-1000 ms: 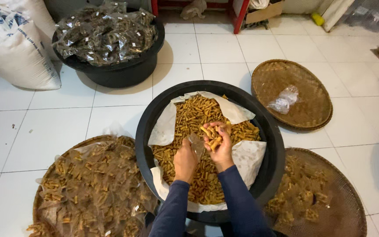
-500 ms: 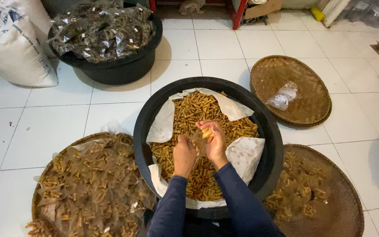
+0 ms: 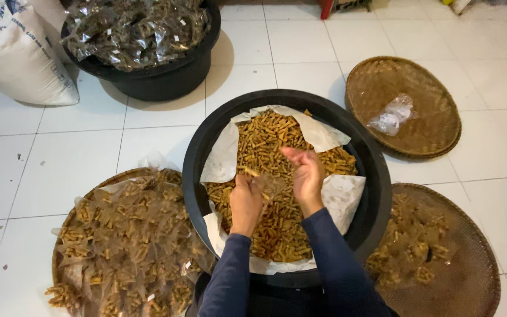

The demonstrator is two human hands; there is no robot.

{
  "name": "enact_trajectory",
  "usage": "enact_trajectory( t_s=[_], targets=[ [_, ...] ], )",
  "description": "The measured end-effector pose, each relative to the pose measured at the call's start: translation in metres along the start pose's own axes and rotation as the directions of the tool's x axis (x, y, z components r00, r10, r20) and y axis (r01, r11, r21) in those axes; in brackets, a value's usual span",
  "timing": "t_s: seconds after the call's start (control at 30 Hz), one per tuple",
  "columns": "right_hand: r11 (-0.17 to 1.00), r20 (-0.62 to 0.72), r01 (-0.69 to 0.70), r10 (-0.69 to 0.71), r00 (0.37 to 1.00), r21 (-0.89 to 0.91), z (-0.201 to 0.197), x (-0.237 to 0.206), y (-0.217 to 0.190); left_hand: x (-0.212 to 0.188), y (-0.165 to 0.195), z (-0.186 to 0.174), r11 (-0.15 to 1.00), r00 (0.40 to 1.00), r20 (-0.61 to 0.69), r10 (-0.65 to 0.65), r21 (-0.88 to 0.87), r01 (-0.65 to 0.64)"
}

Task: The person sits on the floor and packs dried snack pieces from a large paper-lined basin into small clear plastic bags by hand, filling each bag and setting filled bags on a woven tray beside them, repeating the bagging cycle throughout the episode.

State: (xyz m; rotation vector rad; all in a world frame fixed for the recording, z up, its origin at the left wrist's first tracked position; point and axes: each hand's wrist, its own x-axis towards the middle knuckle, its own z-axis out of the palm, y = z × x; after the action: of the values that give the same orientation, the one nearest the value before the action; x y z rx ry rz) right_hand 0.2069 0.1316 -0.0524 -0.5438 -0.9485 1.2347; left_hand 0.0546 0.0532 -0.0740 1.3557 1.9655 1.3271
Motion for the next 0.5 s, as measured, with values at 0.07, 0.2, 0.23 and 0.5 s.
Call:
enact_trajectory(
  t_s=[0.07, 0.2, 0.23, 0.5],
  targets=[
    [0.984, -0.225, -0.179, 0.177, 0.958, 0.011, -0.022, 0.007, 0.020, 0.000, 0.002, -0.008, 1.000, 1.000, 0.006, 0.015, 0.007, -0.015],
    [0.744, -0.405, -0.590, 0.457, 0.792, -0.313, -0.053, -0.011, 0.071, 0.002, 0.007, -0.023, 0.999, 1.000, -0.012, 0.027, 0.040, -0.027],
    [0.541, -0.352, -0.600, 0.497, 0.794, -0.590, -0.055, -0.025, 0.082, 0.002, 0.009, -0.028, 0.998, 0.999, -0.020, 0.035, 0.045, -0.034],
    [-0.289, -0.185, 0.046, 0.719, 0.670, -0.956, -0.001, -0.115, 0.125, 0.002, 0.018, -0.057, 0.995, 0.995, 0.009, -0.101, 0.003, 0.101]
  ],
)
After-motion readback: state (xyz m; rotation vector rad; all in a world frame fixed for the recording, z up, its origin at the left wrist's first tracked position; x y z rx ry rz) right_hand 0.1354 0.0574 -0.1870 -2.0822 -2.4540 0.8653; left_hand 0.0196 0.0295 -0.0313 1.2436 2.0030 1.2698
